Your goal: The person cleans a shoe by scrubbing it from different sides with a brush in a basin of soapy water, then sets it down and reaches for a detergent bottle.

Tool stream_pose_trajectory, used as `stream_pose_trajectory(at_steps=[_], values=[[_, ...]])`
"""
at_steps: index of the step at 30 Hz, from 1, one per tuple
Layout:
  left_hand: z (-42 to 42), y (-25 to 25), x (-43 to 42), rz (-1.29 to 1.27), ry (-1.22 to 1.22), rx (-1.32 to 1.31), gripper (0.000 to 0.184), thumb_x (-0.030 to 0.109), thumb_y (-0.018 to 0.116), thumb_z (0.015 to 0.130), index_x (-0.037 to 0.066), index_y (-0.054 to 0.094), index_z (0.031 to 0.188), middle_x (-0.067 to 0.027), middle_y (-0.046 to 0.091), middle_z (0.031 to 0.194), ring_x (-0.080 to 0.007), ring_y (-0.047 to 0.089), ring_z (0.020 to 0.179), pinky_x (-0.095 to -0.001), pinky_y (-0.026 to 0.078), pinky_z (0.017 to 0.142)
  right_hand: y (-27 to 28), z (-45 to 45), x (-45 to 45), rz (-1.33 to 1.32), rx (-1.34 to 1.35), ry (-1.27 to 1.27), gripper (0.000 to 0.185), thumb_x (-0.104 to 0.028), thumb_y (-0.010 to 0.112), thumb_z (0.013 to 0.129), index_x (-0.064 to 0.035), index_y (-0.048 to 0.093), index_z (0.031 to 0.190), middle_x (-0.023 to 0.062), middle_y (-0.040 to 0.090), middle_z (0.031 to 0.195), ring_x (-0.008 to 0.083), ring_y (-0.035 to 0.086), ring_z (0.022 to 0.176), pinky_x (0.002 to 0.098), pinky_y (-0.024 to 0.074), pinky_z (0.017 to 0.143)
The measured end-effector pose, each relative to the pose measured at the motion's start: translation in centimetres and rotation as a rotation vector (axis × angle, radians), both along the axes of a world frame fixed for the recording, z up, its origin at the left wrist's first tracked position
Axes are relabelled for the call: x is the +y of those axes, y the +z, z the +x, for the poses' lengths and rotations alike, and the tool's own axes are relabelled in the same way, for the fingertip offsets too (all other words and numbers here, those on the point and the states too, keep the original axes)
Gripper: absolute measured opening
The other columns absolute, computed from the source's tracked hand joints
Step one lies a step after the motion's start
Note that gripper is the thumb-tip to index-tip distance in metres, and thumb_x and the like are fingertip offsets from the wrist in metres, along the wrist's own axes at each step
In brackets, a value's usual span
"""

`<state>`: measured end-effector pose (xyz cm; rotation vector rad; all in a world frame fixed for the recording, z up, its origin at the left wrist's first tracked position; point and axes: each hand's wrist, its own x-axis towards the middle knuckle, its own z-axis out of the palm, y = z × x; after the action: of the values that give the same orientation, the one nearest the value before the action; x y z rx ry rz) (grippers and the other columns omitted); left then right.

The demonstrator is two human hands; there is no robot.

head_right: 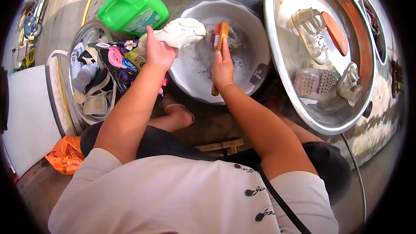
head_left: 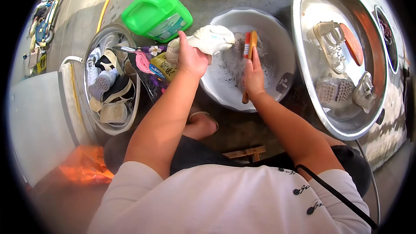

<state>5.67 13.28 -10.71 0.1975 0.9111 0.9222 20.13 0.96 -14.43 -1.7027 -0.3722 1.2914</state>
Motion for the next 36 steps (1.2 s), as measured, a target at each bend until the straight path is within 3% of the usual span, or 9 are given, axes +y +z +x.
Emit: stream_pose_trajectory(at_steps=[4, 9, 13, 15, 17, 24, 26, 31, 36], values=[[0.4, 1.3, -0.1, -0.04, 0.039, 0.126, 0.084, 0.067, 0.033, 0.094, -0.004, 0.037, 0.139, -0.0143, 0.045, 0.141, -0.0286, 0.043, 0.13, -0.0396, 0.03, 0.111, 1.1, -5.3, -0.6, 0.273, -0.179, 0.391, 0.052, -0.019, 0.046, 0.099, -0.0315, 0.032, 0.148, 0.0218, 0.06, 0.123, 0.0347, 0.059, 0.113, 0.0352, 0.0442, 0.095], [-0.3, 0.3, -0.2, 0.009, -0.094, 0.008, 0.085, 0.07, 0.033, 0.092, -0.001, 0.037, 0.139, -0.013, 0.045, 0.14, -0.0269, 0.044, 0.128, -0.0376, 0.03, 0.11, 3.5, -1.0, 3.3, -0.004, -0.343, 0.514, 0.052, -0.02, 0.049, 0.098, -0.0343, 0.036, 0.146, 0.0278, 0.06, 0.116, 0.0424, 0.06, 0.106, 0.0378, 0.0455, 0.094], [0.7, 3.5, -0.3, -0.174, -0.003, 0.19, 0.085, 0.071, 0.031, 0.092, -0.001, 0.04, 0.137, -0.0132, 0.047, 0.138, -0.0298, 0.043, 0.128, -0.042, 0.031, 0.11, 4.2, -4.5, 1.7, 0.269, -0.268, 0.507, 0.051, -0.019, 0.05, 0.098, -0.0336, 0.038, 0.145, 0.022, 0.06, 0.122, 0.0284, 0.06, 0.111, 0.034, 0.0438, 0.094], [0.1, 2.2, -0.1, -0.031, -0.057, 0.047, 0.085, 0.071, 0.031, 0.091, 0.0, 0.042, 0.136, -0.0128, 0.048, 0.138, -0.0295, 0.044, 0.128, -0.0413, 0.031, 0.11, 2.8, -2.8, 2.8, 0.132, -0.377, 0.597, 0.051, -0.029, 0.044, 0.099, -0.0306, 0.031, 0.148, 0.0298, 0.062, 0.106, 0.0463, 0.06, 0.097, 0.0471, 0.0463, 0.088], [0.4, 0.7, -0.1, 0.036, -0.119, 0.064, 0.084, 0.07, 0.031, 0.092, -0.001, 0.041, 0.137, -0.0117, 0.047, 0.14, -0.0284, 0.045, 0.127, -0.0394, 0.032, 0.11, 2.3, -1.1, 4.3, 0.056, -0.473, 0.601, 0.049, -0.03, 0.043, 0.099, -0.0297, 0.032, 0.147, 0.0304, 0.062, 0.103, 0.0468, 0.06, 0.094, 0.0482, 0.0464, 0.087], [0.4, 0.7, -0.4, -0.023, -0.088, 0.115, 0.083, 0.071, 0.03, 0.092, 0.001, 0.044, 0.135, -0.0105, 0.049, 0.137, -0.0254, 0.047, 0.125, -0.0371, 0.033, 0.109, 4.4, -3.1, 2.4, 0.118, -0.219, 0.571, 0.051, -0.022, 0.047, 0.099, -0.0288, 0.033, 0.148, 0.0265, 0.056, 0.127, 0.036, 0.055, 0.119, 0.0354, 0.0412, 0.098], [0.6, -0.3, 0.0, 0.051, -0.133, 0.078, 0.085, 0.072, 0.03, 0.091, 0.0, 0.044, 0.135, -0.0113, 0.049, 0.137, -0.0262, 0.045, 0.127, -0.0383, 0.031, 0.11, 3.4, 0.2, 4.4, -0.185, -0.244, 0.539, 0.052, -0.022, 0.048, 0.099, -0.0294, 0.033, 0.148, 0.0265, 0.052, 0.132, 0.0363, 0.05, 0.125, 0.0341, 0.037, 0.103], [0.7, 1.0, 0.2, 0.027, -0.068, 0.105, 0.085, 0.071, 0.03, 0.092, -0.001, 0.042, 0.136, -0.0124, 0.048, 0.137, -0.0258, 0.044, 0.128, -0.0381, 0.03, 0.111, 4.5, -3.6, -0.2, 0.241, -0.286, 0.594, 0.05, -0.023, 0.047, 0.1, -0.0299, 0.033, 0.148, 0.0246, 0.055, 0.13, 0.037, 0.054, 0.119, 0.0352, 0.0401, 0.1], [0.8, 0.3, -0.4, 0.089, -0.125, 0.104, 0.083, 0.07, 0.029, 0.093, 0.0, 0.042, 0.136, -0.0126, 0.048, 0.137, -0.026, 0.044, 0.128, -0.0381, 0.03, 0.111, 3.3, -0.2, 2.1, -0.085, -0.227, 0.547, 0.052, -0.021, 0.05, 0.098, -0.0274, 0.035, 0.147, 0.0233, 0.057, 0.127, 0.0355, 0.055, 0.119, 0.033, 0.0397, 0.101]])
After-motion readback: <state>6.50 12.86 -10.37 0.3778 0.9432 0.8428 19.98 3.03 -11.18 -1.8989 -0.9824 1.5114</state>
